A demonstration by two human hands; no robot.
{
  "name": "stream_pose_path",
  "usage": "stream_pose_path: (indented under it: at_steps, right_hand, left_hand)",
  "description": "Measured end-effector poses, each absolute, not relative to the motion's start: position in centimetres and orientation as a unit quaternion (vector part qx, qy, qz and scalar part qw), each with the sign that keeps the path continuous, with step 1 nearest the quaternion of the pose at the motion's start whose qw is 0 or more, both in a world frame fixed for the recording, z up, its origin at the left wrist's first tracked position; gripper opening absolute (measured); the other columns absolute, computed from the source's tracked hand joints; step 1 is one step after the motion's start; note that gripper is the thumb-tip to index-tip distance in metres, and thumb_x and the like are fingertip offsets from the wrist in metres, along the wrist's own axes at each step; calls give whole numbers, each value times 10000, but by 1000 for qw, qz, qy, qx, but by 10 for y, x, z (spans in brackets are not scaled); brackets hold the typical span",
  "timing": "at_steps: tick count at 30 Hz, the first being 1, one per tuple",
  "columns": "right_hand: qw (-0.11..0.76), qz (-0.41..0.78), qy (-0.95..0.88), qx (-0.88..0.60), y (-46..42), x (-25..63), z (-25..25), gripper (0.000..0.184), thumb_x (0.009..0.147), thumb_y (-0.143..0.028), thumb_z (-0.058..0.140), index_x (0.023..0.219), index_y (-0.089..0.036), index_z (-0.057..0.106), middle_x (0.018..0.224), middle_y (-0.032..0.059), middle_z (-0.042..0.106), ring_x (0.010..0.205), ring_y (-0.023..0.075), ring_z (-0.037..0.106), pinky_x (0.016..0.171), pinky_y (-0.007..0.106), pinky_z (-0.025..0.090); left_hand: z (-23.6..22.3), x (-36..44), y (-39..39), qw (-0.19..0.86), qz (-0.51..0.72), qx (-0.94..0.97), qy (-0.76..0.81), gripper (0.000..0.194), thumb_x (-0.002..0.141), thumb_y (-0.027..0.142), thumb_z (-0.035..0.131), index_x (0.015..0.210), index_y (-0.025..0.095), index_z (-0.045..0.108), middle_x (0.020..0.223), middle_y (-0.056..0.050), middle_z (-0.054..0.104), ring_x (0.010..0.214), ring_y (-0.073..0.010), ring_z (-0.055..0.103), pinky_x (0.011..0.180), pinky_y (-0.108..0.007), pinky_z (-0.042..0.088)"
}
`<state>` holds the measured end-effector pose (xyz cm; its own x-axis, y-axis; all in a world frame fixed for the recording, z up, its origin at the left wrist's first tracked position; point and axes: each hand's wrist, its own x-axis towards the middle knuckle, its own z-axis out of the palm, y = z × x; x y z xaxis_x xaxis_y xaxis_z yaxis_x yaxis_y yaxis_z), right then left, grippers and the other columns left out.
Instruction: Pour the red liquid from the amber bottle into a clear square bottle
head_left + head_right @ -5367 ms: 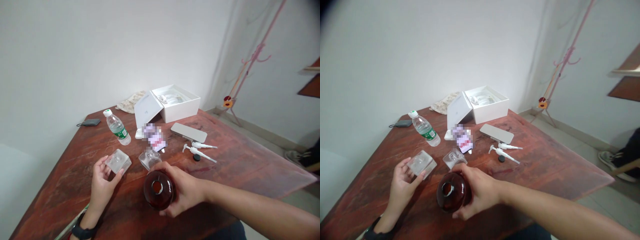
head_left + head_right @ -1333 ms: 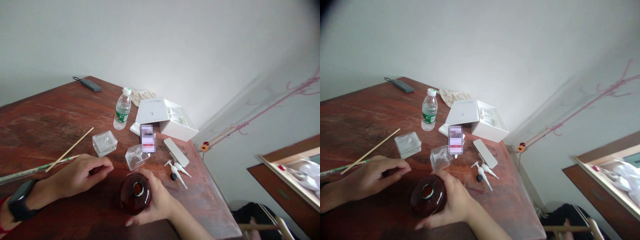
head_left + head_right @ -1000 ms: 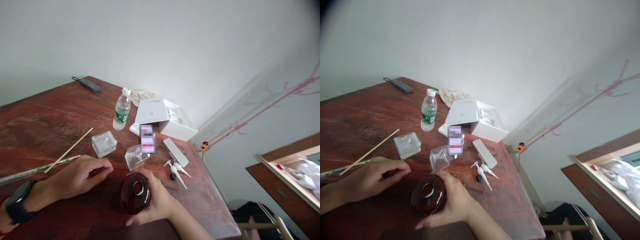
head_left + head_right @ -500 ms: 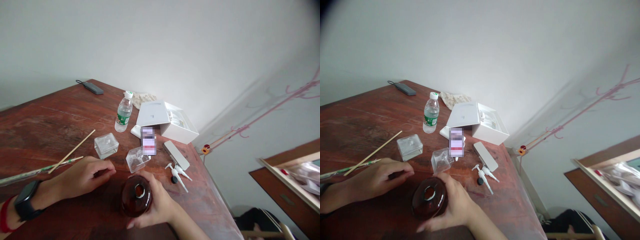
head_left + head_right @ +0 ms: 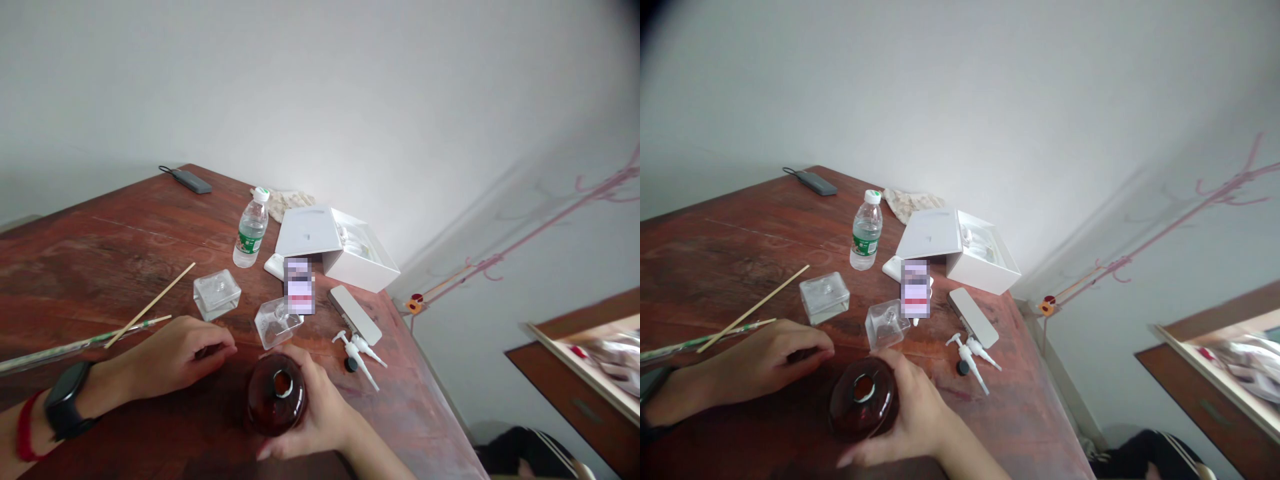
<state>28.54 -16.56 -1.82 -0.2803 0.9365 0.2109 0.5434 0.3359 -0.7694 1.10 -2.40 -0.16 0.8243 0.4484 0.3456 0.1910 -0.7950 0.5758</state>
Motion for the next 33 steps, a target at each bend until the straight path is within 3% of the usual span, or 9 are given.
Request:
stream_pose_path:
  at_steps: [33]
  right_hand:
    - [339,303,-741,-494,-165,287,-22,1181,472,-749,1034,1436,-241,577,1299,160,799,1168,391,802,970,472,671]
  left_hand:
    - [-3,12,-25,267,234,918,178,319,1092,274,513,892,226,757,821,-6,823,710,-176,772,645,-258,452]
